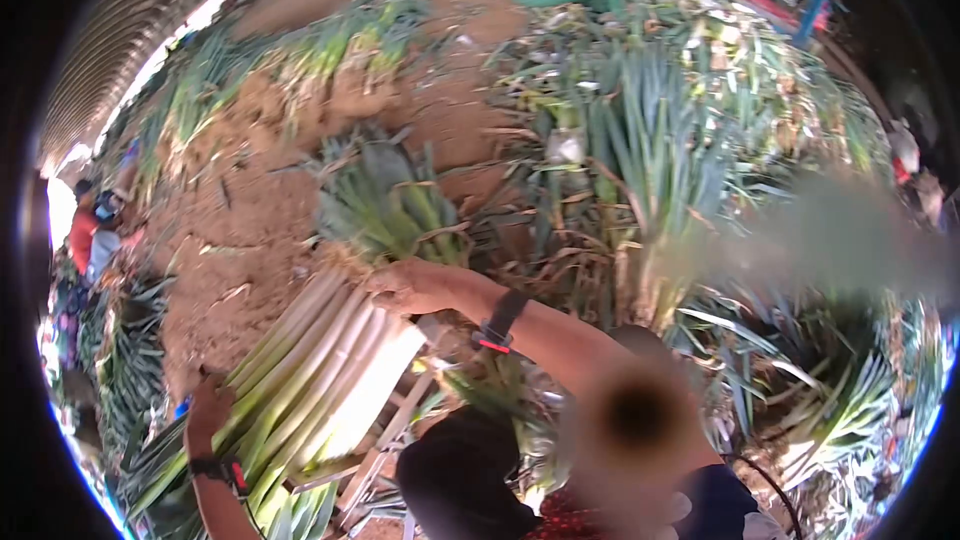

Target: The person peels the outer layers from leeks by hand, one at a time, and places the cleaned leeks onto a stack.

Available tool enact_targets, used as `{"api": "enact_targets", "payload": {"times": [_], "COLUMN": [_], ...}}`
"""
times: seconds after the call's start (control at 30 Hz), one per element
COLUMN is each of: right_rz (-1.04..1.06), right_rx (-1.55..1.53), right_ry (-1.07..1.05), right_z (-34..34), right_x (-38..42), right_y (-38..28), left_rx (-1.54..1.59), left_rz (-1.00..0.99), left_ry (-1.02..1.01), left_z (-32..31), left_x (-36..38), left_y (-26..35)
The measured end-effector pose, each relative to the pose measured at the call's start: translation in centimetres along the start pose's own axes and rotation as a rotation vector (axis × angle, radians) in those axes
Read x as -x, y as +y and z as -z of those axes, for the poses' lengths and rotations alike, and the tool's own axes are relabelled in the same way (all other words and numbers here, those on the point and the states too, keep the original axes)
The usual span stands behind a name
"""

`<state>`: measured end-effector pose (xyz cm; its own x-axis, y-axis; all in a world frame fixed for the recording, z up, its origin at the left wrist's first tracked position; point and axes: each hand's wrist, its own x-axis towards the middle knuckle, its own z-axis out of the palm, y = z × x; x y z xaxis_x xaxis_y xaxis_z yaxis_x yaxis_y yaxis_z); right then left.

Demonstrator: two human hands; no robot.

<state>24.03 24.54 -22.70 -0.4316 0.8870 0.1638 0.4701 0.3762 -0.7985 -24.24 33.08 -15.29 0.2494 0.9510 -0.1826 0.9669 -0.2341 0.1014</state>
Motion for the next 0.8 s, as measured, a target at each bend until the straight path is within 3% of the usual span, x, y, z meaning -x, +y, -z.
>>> {"api": "enact_targets", "payload": {"times": [0.03, 0.1, 0.17, 0.23, 0.3, 0.37, 0.43, 0.47, 0.53, 0.67, 0.73, 0.8], "right_rz": [-0.02, -0.452, -0.213, -0.3, -0.851, -1.13, -1.181, -1.173, -1.196, -1.212, -1.447, -1.478], "right_rx": [0.013, -0.23, -0.403, 0.725, 0.324, 0.293, 0.431, 0.668, 0.638, 0.392, 0.375, 0.36], "right_ry": [0.015, 0.133, 0.375, 0.361, 0.704, 0.77, 0.861, 0.749, 0.721, 0.626, 0.836, 0.886], "right_z": [1.2, 3.4, 2.1, 1.3, -0.9, -3.1, -7.9, -14.1, -13.4, -11.5, -9.4, -7.6], "right_x": [2.0, 6.5, 11.6, 18.1, 24.8, 30.8, 37.8, 44.3, 44.3, 42.8, 40.6, 39.5], "right_y": [0.1, 0.1, 9.5, 14.9, 13.9, 12.5, 17.7, 27.9, 20.2, 16.9, 16.2, 16.0], "left_rx": [0.007, 0.074, 0.055, 0.035, 0.151, 0.164, 0.166, 0.174, 0.116, 0.163, 0.181, 0.096], "left_rz": [-0.028, -0.047, -0.163, -0.271, -0.46, -0.576, -0.705, -0.751, -0.897, -1.025, -1.085, -1.118], "left_ry": [-0.003, 0.071, 0.143, 0.222, 0.168, 0.121, 0.052, 0.013, -0.074, -0.153, -0.172, -0.198], "left_z": [0.3, 1.1, 1.5, 2.1, 2.5, 2.7, 2.0, 1.6, 1.3, -0.3, -2.0, -3.6], "left_x": [0.0, 0.5, 0.9, 1.5, 2.8, 4.7, 6.3, 7.2, 8.6, 10.9, 11.8, 12.7], "left_y": [1.3, 4.0, 8.4, 13.8, 20.2, 26.6, 31.3, 33.7, 37.8, 44.9, 47.6, 49.8]}}
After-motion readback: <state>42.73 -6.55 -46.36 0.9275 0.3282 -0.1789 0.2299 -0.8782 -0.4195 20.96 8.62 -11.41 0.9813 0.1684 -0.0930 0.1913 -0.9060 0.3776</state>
